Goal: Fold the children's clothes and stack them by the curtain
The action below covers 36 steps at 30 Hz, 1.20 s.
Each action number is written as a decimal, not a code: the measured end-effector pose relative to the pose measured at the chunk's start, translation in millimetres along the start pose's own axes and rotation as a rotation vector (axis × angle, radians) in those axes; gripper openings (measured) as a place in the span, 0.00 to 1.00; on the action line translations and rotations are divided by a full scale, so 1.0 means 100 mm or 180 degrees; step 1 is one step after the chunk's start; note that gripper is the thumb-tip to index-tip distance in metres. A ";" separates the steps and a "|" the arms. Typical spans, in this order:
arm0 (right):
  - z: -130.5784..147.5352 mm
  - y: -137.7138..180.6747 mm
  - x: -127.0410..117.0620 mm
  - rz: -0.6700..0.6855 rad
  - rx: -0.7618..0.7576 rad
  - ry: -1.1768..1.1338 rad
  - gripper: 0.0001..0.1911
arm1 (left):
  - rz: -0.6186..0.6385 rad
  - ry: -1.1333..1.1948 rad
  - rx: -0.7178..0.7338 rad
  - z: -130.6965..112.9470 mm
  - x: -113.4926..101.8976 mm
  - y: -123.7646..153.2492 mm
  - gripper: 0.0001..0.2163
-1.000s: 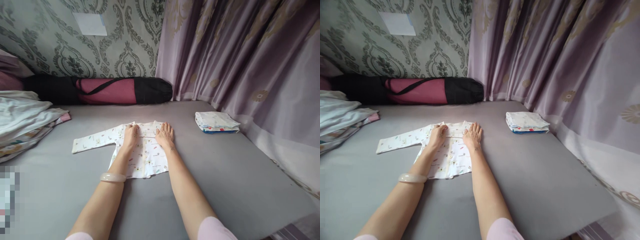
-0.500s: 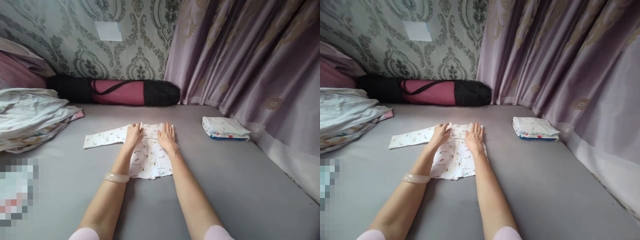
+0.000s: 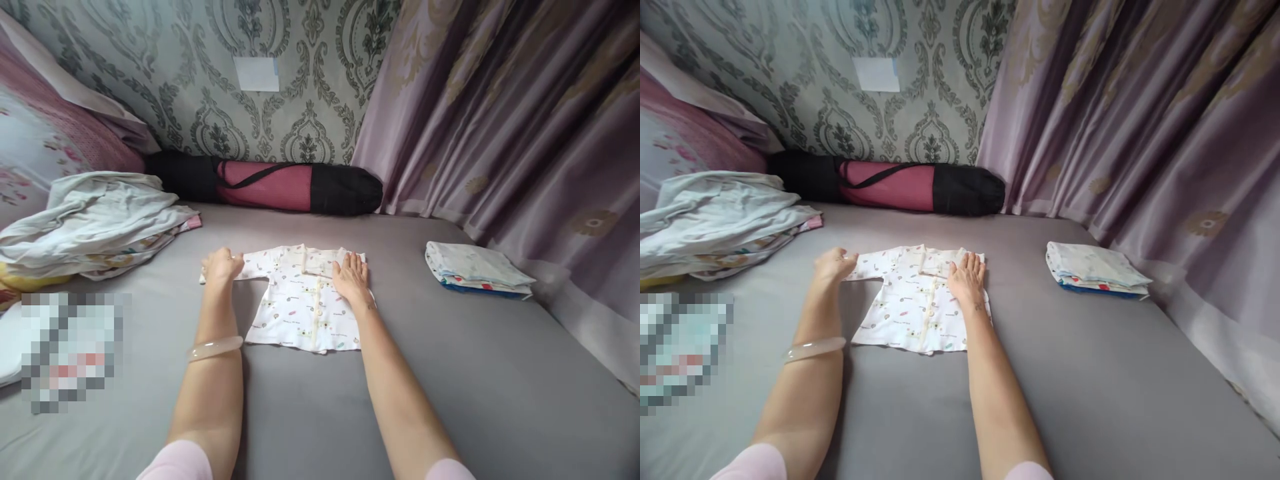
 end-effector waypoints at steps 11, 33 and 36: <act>0.44 0.20 0.09 0.0174 -0.0575 -0.0113 0.31 | -0.0320 0.0240 -0.0765 0.30 -0.12 -0.04 0.23; 0.86 0.27 0.09 0.0019 -0.1179 -0.0099 0.36 | -0.0306 0.0595 -0.0914 0.42 -0.14 -0.08 0.15; 0.85 0.28 0.10 -0.0031 -0.1167 -0.0096 0.36 | -0.0279 0.0671 -0.0906 0.42 -0.13 -0.09 0.15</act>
Point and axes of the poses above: each hand's wrist, its own y-axis away from the middle knuckle, its own x-axis out of the palm, z = x × y, the point moved 5 cm from there along -y, towards the middle knuckle, and after that the axes turned 12 degrees about y, right-handed, at the moved point
